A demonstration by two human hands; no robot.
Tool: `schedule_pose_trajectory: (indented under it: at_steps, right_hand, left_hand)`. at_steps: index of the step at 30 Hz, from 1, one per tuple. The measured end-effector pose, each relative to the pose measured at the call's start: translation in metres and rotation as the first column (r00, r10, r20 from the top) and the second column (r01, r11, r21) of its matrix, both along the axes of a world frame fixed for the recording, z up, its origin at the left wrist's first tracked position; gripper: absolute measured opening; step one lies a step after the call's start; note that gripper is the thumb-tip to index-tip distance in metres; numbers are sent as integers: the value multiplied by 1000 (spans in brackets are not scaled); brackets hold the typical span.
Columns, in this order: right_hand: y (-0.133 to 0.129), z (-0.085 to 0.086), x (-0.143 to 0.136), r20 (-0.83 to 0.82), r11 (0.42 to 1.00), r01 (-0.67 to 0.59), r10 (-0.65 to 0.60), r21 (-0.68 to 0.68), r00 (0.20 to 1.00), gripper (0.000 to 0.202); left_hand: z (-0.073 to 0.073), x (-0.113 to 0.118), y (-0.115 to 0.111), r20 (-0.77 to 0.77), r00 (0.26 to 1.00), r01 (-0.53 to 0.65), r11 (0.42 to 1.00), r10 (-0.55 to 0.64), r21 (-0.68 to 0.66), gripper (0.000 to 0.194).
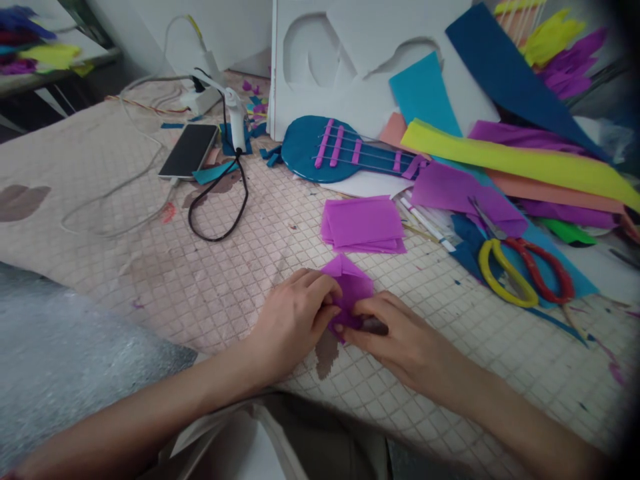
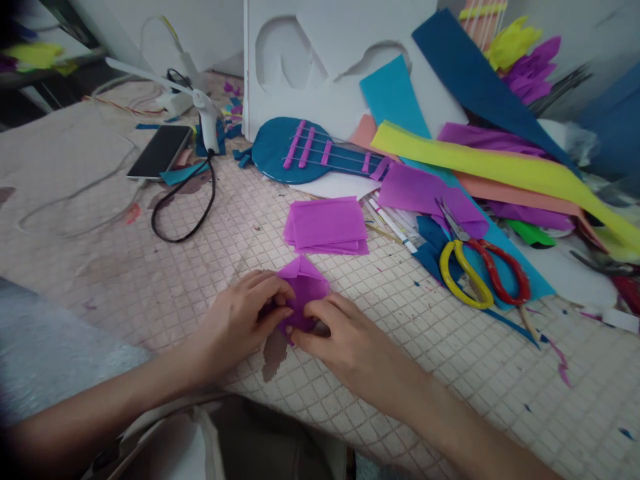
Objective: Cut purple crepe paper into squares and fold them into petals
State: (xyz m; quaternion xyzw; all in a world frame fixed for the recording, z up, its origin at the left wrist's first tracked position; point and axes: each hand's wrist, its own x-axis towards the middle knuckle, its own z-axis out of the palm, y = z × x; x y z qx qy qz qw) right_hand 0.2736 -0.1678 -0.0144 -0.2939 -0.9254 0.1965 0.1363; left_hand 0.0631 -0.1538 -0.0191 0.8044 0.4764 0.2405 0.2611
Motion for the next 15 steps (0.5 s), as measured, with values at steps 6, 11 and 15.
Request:
schedule_pose_trajectory:
  at_steps: [6, 11, 15]
  right_hand:
    - [2, -3, 1, -5, 1000, 1, -1, -5, 1000, 35]
    - [3, -2, 1, -34, 1000, -2, 2, 7, 999, 34]
    - [2, -3, 1, 7, 1000, -15, 15, 16, 1000, 34]
  left_hand:
    - [4, -7, -4, 109, 994, -12, 996, 2, 87, 8]
    - [6, -26, -22, -30, 987, 160, 949, -158, 271, 14]
    - [2, -37, -35, -231, 943, 310, 882, -239, 354, 29]
